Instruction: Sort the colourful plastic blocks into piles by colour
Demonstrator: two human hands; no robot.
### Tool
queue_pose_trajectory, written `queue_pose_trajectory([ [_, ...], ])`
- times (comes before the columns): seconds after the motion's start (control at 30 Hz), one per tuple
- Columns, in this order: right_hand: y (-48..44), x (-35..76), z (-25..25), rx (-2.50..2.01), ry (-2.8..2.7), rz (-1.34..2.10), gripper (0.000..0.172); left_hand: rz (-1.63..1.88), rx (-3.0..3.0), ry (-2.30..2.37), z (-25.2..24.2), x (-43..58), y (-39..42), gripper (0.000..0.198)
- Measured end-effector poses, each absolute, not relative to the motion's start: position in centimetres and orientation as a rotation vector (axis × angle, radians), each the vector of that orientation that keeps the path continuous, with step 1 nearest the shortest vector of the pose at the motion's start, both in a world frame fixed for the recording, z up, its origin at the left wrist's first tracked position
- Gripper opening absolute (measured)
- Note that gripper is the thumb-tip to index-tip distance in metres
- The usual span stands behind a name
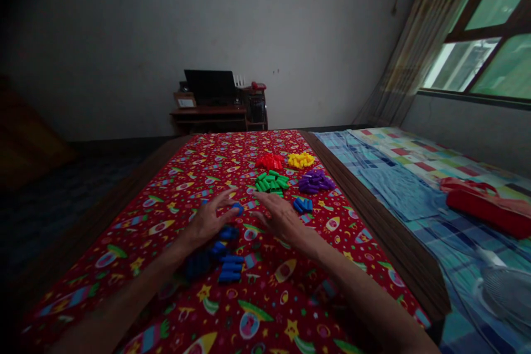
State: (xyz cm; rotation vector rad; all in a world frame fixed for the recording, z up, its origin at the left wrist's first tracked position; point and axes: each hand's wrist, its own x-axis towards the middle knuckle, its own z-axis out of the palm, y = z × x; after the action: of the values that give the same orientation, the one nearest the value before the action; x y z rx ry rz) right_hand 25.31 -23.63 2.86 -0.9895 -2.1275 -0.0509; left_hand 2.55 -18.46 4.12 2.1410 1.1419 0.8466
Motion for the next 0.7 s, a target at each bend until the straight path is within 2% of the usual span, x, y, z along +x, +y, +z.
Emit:
queue_pose_trajectory([
  [0.07, -23.8, 23.3, 2.8, -0.877, -2.217, 0.011, 0.047, 0.768, 2.054, 1.083, 4.2, 4.0, -20.1, 0.069],
  [0.13, -23.7, 22.7, 2.3, -0.846, -2.263, 0.052, 0.039, 0.697, 2.041, 1.046, 4.1, 4.5, -20.9, 0.069],
  [0.23, -23.3, 24.5, 1.8, -0.952, -2.187, 0.113, 0.03, 0.649, 2.205, 1.033, 3.9, 3.3, -20.3, 0.055],
  [0.4, -23.0, 30.3, 1.5, -1.274, -1.904, 0.225, 0.027, 0.844, 2.468, 1.283, 3.2, -1.3, -15.8, 0.038],
  [0.53, -22.9, 33.2, 0.6, -1.342, -1.884, 0.121, 0.025, 0.712, 2.432, 1.542, 1.5, -4.0, -13.1, 0.038],
  [0.7, -22.7, 34.2, 0.2, -1.189, -1.99, -0.082, 0.018, 0.71, 2.255, 1.555, 0.9, -4.6, -12.7, 0.041],
])
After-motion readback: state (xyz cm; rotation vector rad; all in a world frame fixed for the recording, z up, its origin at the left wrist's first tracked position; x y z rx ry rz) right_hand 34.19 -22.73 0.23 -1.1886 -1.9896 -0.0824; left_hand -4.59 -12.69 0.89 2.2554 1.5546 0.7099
